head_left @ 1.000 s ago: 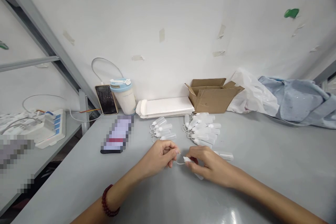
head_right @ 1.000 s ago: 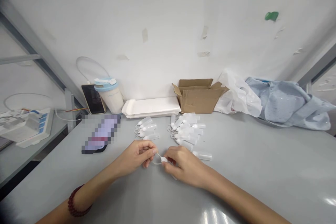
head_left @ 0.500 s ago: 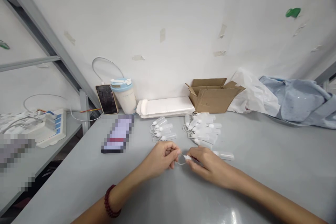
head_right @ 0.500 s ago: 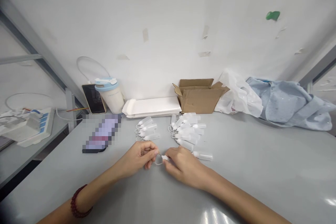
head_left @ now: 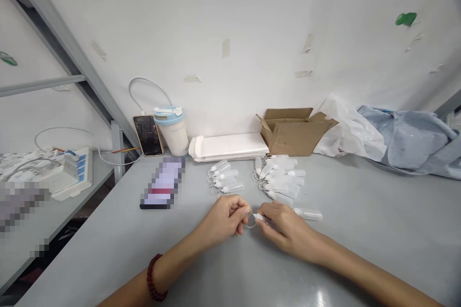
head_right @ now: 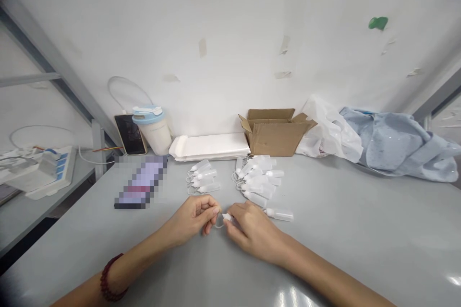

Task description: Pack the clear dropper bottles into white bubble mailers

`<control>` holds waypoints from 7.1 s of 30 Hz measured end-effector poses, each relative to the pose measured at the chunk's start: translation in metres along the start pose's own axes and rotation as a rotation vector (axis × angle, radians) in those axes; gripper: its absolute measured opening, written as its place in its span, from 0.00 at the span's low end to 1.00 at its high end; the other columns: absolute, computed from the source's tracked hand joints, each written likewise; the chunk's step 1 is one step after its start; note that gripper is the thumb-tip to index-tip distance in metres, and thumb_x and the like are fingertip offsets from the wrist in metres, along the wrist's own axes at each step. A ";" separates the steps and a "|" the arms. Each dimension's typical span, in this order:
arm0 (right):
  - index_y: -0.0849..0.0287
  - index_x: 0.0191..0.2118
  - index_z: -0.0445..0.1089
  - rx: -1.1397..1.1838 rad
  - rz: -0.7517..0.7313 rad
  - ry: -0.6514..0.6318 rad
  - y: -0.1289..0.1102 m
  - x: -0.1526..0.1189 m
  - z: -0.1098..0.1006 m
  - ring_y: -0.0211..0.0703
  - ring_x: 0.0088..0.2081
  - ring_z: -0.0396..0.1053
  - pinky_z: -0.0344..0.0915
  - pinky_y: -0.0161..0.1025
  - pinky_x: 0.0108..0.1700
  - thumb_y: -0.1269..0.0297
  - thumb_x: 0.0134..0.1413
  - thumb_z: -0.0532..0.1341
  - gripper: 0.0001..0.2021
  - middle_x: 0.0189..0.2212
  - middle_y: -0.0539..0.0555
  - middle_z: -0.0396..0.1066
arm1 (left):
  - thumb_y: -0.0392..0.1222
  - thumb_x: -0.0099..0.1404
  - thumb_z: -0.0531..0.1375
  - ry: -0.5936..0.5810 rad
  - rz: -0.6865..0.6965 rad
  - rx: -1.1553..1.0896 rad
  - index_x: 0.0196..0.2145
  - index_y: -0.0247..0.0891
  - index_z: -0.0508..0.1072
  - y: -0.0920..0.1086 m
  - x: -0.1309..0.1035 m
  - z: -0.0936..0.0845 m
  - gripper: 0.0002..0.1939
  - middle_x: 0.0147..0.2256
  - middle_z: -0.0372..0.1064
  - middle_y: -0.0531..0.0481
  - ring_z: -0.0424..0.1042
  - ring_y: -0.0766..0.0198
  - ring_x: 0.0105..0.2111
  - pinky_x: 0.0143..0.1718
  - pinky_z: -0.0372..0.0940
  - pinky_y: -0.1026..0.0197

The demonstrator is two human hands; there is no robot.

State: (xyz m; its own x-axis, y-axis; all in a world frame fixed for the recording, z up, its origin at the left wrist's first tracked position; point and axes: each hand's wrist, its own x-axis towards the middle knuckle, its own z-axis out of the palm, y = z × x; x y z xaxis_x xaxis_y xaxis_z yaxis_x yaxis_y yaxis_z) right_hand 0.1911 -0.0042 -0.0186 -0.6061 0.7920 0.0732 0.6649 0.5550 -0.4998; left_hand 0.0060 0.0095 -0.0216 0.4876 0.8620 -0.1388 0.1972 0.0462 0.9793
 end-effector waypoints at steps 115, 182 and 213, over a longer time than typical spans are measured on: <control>0.58 0.31 0.59 0.027 0.016 0.080 0.011 -0.003 -0.030 0.37 0.27 0.59 0.58 0.35 0.31 0.72 0.49 0.54 0.03 0.26 0.48 0.62 | 0.48 0.67 0.48 0.089 0.140 0.195 0.27 0.34 0.71 0.009 -0.001 -0.013 0.19 0.21 0.64 0.53 0.61 0.70 0.20 0.25 0.58 0.66; 0.61 0.41 0.62 -0.129 -0.216 0.108 0.007 -0.008 -0.013 0.40 0.28 0.63 0.60 0.36 0.30 0.70 0.59 0.48 0.08 0.29 0.55 0.64 | 0.38 0.64 0.51 0.004 0.181 0.409 0.27 0.33 0.72 0.006 -0.004 -0.003 0.12 0.25 0.68 0.50 0.63 0.70 0.22 0.23 0.58 0.68; 0.63 0.44 0.61 -0.186 -0.304 0.216 0.006 -0.008 -0.011 0.41 0.30 0.64 0.62 0.36 0.30 0.72 0.60 0.47 0.10 0.31 0.57 0.66 | 0.41 0.63 0.53 0.044 0.173 0.356 0.29 0.34 0.72 0.010 -0.006 -0.008 0.11 0.26 0.70 0.50 0.65 0.69 0.23 0.25 0.60 0.68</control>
State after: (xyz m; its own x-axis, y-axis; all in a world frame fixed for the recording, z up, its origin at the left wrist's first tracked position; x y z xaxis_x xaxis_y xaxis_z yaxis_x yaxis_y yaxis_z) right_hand 0.2045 -0.0044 -0.0123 -0.6949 0.6090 0.3824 0.5493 0.7928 -0.2642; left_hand -0.0016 0.0086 -0.0094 0.5044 0.8626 0.0375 0.4013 -0.2727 0.8744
